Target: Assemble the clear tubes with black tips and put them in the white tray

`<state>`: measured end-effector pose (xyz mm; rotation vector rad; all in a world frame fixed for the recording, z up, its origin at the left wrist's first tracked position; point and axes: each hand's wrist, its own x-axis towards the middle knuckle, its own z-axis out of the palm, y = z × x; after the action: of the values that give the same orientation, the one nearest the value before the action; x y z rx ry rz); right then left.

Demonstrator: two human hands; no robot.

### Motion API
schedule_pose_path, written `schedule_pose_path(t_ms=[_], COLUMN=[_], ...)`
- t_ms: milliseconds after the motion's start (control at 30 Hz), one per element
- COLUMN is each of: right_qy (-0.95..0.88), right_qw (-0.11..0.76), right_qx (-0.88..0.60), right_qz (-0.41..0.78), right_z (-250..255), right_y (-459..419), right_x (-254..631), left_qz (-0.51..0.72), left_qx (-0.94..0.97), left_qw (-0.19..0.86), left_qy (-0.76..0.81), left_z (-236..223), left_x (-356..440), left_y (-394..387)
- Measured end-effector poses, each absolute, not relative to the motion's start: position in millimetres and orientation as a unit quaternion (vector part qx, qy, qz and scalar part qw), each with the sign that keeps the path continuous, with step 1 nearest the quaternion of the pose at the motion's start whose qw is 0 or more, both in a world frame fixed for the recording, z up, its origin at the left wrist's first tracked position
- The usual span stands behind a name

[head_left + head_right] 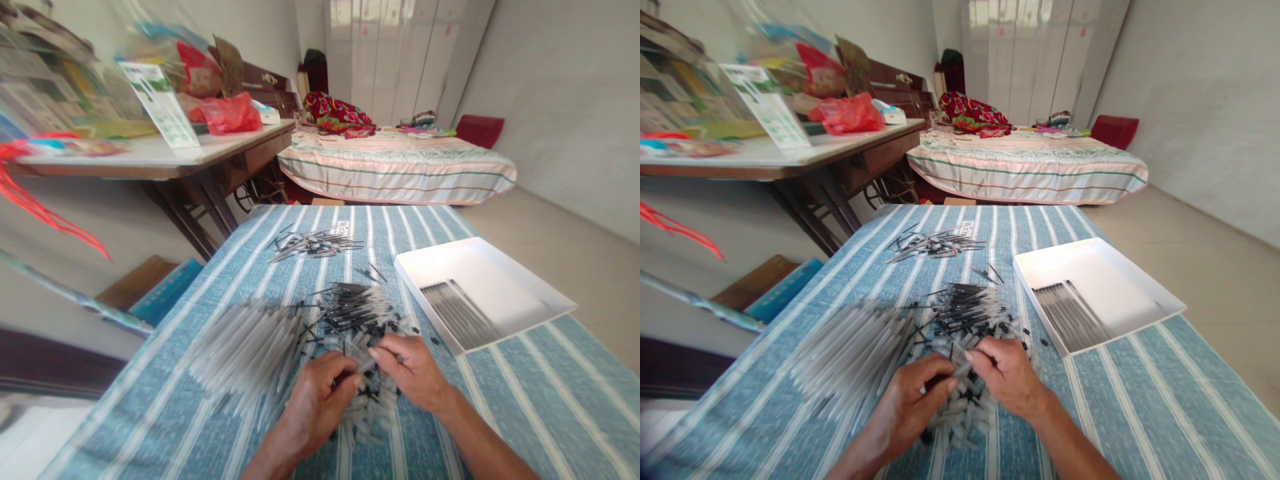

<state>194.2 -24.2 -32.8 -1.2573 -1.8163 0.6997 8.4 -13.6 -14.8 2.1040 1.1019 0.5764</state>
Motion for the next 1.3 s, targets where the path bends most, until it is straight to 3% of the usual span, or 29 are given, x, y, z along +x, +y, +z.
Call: schedule_pose_path(t_ms=[400,1300], right_qy=[-0.712,-0.749], right_qw=[0.394,0.345], right_qx=[-0.491,-0.488], right_qz=[0.311,0.288], right_z=[-32.1,-36.7], right_y=[-20.5,-19.3], right_x=[200.8,203.5], left_qz=[0.217,0.204], left_qx=[0.771,0.799], left_qw=[0.345,0.308], left_qy=[0.490,0.474], left_z=[-21.5,-26.0], left_x=[11.0,10.8], left_y=[-16.1,-16.1])
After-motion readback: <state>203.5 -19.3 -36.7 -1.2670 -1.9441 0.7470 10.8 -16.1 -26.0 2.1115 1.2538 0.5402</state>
